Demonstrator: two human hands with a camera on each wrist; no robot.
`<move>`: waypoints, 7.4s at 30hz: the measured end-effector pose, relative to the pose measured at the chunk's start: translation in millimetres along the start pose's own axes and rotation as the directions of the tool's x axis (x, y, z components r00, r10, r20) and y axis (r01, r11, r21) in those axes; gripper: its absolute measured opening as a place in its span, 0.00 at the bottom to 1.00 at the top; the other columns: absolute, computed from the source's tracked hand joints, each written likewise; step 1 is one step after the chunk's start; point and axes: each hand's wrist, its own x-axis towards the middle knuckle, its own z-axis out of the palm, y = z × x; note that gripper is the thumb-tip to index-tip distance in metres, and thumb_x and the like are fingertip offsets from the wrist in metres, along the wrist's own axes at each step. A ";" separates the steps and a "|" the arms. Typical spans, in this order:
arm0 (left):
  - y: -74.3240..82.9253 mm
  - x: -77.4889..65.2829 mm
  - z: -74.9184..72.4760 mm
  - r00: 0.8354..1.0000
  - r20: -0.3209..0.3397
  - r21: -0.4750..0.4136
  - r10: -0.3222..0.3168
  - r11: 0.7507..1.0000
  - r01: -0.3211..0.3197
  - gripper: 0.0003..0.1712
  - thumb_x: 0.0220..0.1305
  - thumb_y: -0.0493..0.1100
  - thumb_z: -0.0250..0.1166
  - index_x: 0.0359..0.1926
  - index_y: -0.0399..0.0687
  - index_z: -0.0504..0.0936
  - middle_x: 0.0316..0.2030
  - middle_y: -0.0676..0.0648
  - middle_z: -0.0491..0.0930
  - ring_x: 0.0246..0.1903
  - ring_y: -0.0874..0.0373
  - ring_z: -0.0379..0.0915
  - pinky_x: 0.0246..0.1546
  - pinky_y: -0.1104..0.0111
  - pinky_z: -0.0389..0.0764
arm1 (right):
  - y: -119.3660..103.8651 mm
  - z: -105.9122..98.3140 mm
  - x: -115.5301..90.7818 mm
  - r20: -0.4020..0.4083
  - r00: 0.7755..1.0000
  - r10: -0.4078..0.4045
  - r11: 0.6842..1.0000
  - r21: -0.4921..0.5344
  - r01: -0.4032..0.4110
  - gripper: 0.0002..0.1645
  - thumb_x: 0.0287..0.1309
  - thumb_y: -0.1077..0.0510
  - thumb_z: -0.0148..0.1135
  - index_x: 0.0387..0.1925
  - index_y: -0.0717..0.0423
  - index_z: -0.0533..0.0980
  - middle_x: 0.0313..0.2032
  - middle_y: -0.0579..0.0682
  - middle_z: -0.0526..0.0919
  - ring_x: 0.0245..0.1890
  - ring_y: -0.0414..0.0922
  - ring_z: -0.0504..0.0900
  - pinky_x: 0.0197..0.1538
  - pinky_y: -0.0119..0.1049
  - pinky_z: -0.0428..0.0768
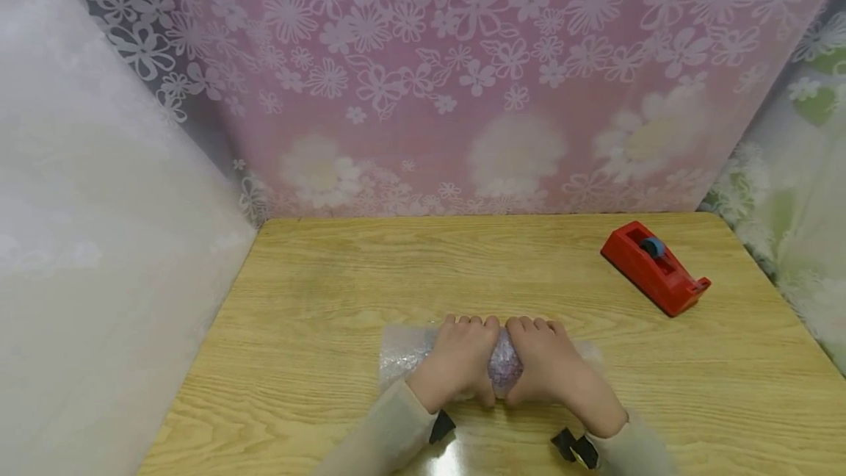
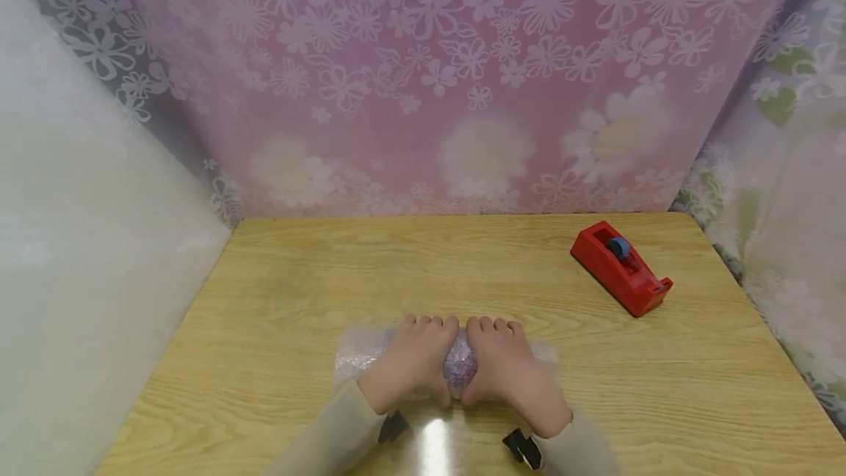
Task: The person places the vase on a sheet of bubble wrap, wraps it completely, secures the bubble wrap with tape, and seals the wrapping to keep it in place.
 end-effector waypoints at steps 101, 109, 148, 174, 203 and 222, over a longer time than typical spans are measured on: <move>-6.2 7.3 19.1 0.940 -0.331 0.189 0.084 0.982 -0.021 0.59 0.22 0.76 0.76 0.57 0.54 0.71 0.44 0.52 0.75 0.43 0.53 0.72 0.43 0.56 0.68 | 41.3 -13.3 50.5 0.378 0.904 -0.198 0.872 0.490 -0.014 0.43 0.25 0.57 0.72 0.52 0.59 0.70 0.42 0.51 0.76 0.39 0.48 0.76 0.40 0.44 0.79; -6.7 8.3 17.9 0.947 -0.311 0.170 0.085 0.985 -0.033 0.59 0.20 0.76 0.77 0.56 0.52 0.72 0.40 0.52 0.76 0.38 0.55 0.73 0.38 0.61 0.68 | 37.9 -12.9 47.3 0.353 0.918 -0.184 0.871 0.490 -0.014 0.37 0.26 0.60 0.71 0.48 0.57 0.72 0.39 0.50 0.77 0.37 0.47 0.76 0.39 0.43 0.78; 0.0 11.4 15.6 0.950 -0.308 0.184 0.040 0.983 0.019 0.57 0.24 0.80 0.73 0.55 0.56 0.72 0.45 0.53 0.76 0.44 0.54 0.71 0.42 0.58 0.69 | -1.7 10.9 6.0 -0.252 0.968 0.008 0.988 -0.149 -0.046 0.56 0.17 0.34 0.83 0.48 0.64 0.74 0.43 0.60 0.81 0.45 0.60 0.79 0.57 0.68 0.64; -6.1 17.3 17.1 0.943 -0.332 0.185 0.029 0.982 0.035 0.61 0.23 0.79 0.75 0.60 0.57 0.70 0.46 0.52 0.75 0.44 0.53 0.71 0.46 0.55 0.68 | 19.3 -13.7 37.2 0.112 0.994 0.012 1.000 0.019 -0.014 0.50 0.19 0.44 0.83 0.49 0.59 0.72 0.37 0.48 0.79 0.39 0.48 0.77 0.55 0.67 0.64; -14.6 23.1 12.1 0.962 -0.273 0.154 0.027 0.988 0.016 0.58 0.22 0.73 0.80 0.58 0.59 0.70 0.41 0.52 0.79 0.36 0.55 0.76 0.36 0.61 0.72 | 26.1 -21.6 47.9 0.205 0.979 0.003 0.998 0.055 -0.014 0.46 0.24 0.52 0.81 0.52 0.56 0.71 0.41 0.48 0.80 0.43 0.49 0.78 0.57 0.66 0.62; -18.1 23.9 -0.9 1.000 -0.021 -0.021 0.016 1.000 -0.017 0.58 0.23 0.68 0.83 0.61 0.60 0.71 0.44 0.53 0.81 0.43 0.53 0.78 0.43 0.59 0.74 | 7.7 6.6 10.5 -0.163 0.986 -0.027 0.996 -0.089 0.012 0.56 0.15 0.52 0.86 0.54 0.62 0.70 0.48 0.61 0.80 0.50 0.61 0.78 0.61 0.71 0.58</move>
